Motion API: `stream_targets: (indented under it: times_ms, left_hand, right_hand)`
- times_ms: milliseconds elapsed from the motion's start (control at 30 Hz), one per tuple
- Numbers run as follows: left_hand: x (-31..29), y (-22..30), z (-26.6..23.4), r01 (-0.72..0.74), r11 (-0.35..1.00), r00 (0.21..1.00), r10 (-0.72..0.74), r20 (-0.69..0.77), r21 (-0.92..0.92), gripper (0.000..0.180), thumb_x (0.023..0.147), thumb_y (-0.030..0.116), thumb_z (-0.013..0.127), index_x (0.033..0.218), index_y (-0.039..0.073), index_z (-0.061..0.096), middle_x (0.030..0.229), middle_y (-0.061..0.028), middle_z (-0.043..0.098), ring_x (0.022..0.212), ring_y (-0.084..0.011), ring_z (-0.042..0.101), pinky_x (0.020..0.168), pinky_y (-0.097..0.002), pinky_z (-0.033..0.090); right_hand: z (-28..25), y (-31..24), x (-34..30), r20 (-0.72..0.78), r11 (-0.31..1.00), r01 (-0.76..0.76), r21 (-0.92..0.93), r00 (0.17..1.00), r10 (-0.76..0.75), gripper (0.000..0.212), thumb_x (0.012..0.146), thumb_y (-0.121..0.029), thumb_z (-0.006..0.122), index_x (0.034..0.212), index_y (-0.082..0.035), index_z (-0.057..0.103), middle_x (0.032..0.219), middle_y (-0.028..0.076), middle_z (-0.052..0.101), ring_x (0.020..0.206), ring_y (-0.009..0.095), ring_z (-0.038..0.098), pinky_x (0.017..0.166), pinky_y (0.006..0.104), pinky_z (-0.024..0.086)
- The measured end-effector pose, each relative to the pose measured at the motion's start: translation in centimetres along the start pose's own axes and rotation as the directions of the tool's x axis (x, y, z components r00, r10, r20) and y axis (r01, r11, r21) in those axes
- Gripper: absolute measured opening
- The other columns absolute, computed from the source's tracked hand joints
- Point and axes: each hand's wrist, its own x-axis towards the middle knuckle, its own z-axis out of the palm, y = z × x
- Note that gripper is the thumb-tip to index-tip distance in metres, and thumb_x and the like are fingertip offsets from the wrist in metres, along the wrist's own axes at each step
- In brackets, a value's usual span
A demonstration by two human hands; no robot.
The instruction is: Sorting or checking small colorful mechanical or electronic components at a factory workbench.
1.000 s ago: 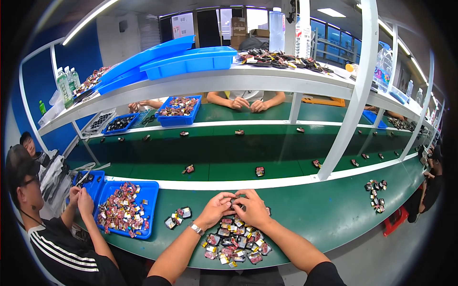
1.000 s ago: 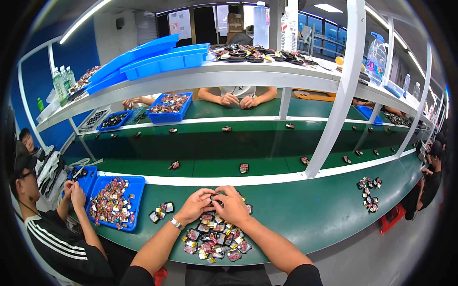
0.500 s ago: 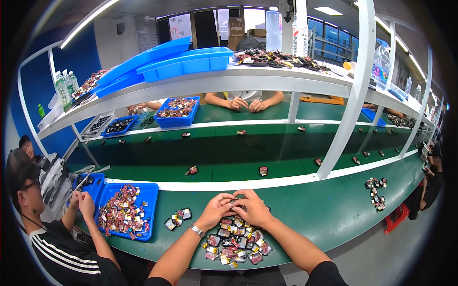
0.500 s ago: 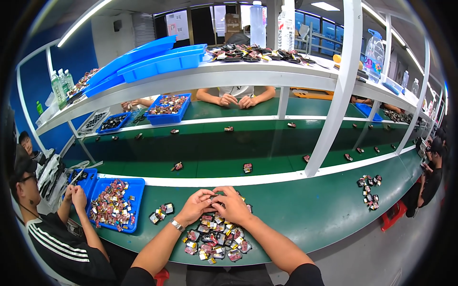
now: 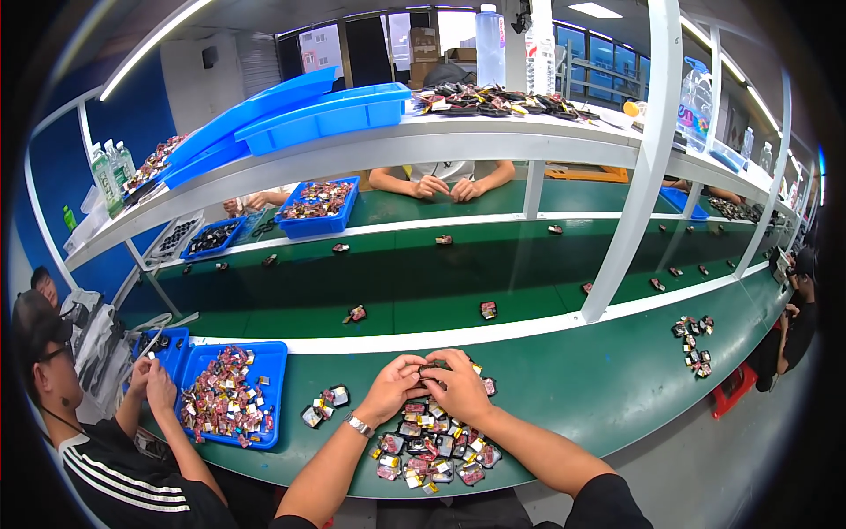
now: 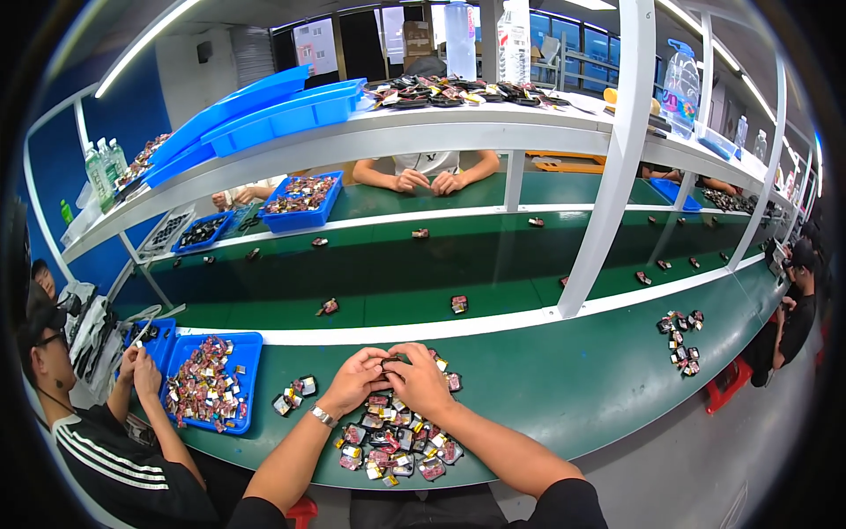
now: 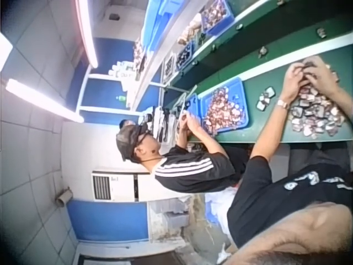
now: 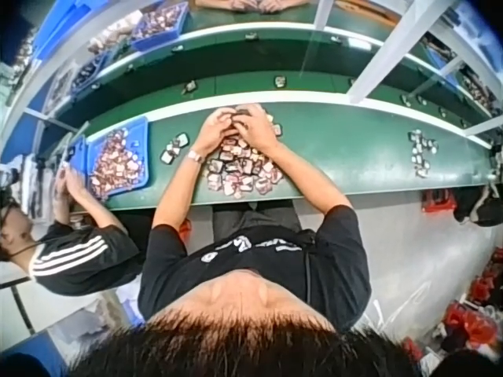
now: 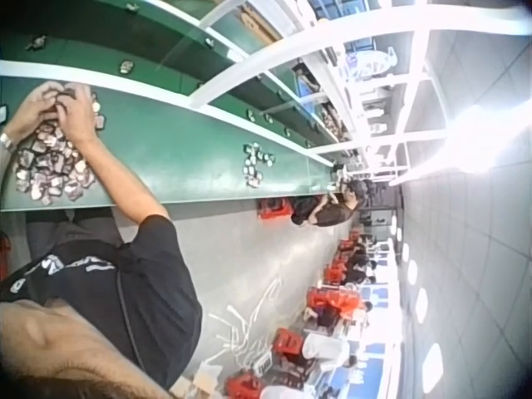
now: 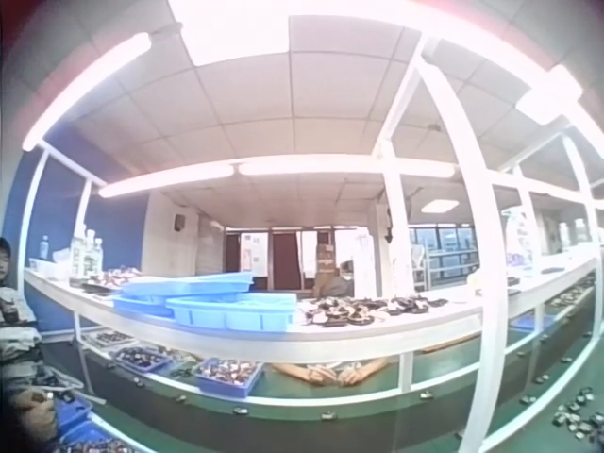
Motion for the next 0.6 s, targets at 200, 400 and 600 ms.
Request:
stream_targets:
  times_ms: [200, 400, 600]
  left_hand:
    - [-0.1, -0.4, -0.3, -0.019, 1.000, 1.000, 0.019, -0.012, -0.022, 0.022, 0.100, 0.004, 0.044, 0.121, 0.004, 0.047, 0.119, -0.0081, 0.059, 0.109, -0.0164, 0.060, 0.093, -0.0328, 0.053]
    - [0.0, -0.5, -0.2, -0.091, 0.991, 0.996, 0.089, -0.016, -0.101, 0.023, 0.099, 0.005, 0.048, 0.122, 0.004, 0.047, 0.119, -0.0087, 0.059, 0.109, -0.0170, 0.060, 0.094, -0.0325, 0.052]
    - [0.1, -0.9, -0.5, -0.096, 0.990, 0.995, 0.096, -0.006, -0.099, 0.024, 0.098, 0.004, 0.048, 0.122, 0.004, 0.046, 0.121, -0.0102, 0.058, 0.111, -0.0185, 0.059, 0.094, -0.0340, 0.052]
  right_hand:
    - [-0.1, -0.8, 0.2, -0.006, 0.990, 0.118, -0.082, 0.993, -0.118, 0.021, 0.072, -0.001, 0.069, 0.093, -0.005, 0.069, 0.116, 0.012, 0.059, 0.111, 0.032, 0.054, 0.092, 0.0405, 0.047]
    - [-1.1, -1.3, 1.0, -0.006, 0.988, 0.120, -0.092, 0.993, -0.121, 0.023, 0.071, -0.003, 0.070, 0.094, -0.005, 0.069, 0.121, 0.014, 0.057, 0.118, 0.034, 0.051, 0.097, 0.0426, 0.044]
    - [-0.2, -0.4, 0.5, -0.030, 0.998, 0.055, 0.011, 0.998, -0.054, 0.021, 0.073, -0.004, 0.070, 0.093, -0.005, 0.070, 0.124, 0.014, 0.057, 0.120, 0.034, 0.049, 0.101, 0.0428, 0.041]
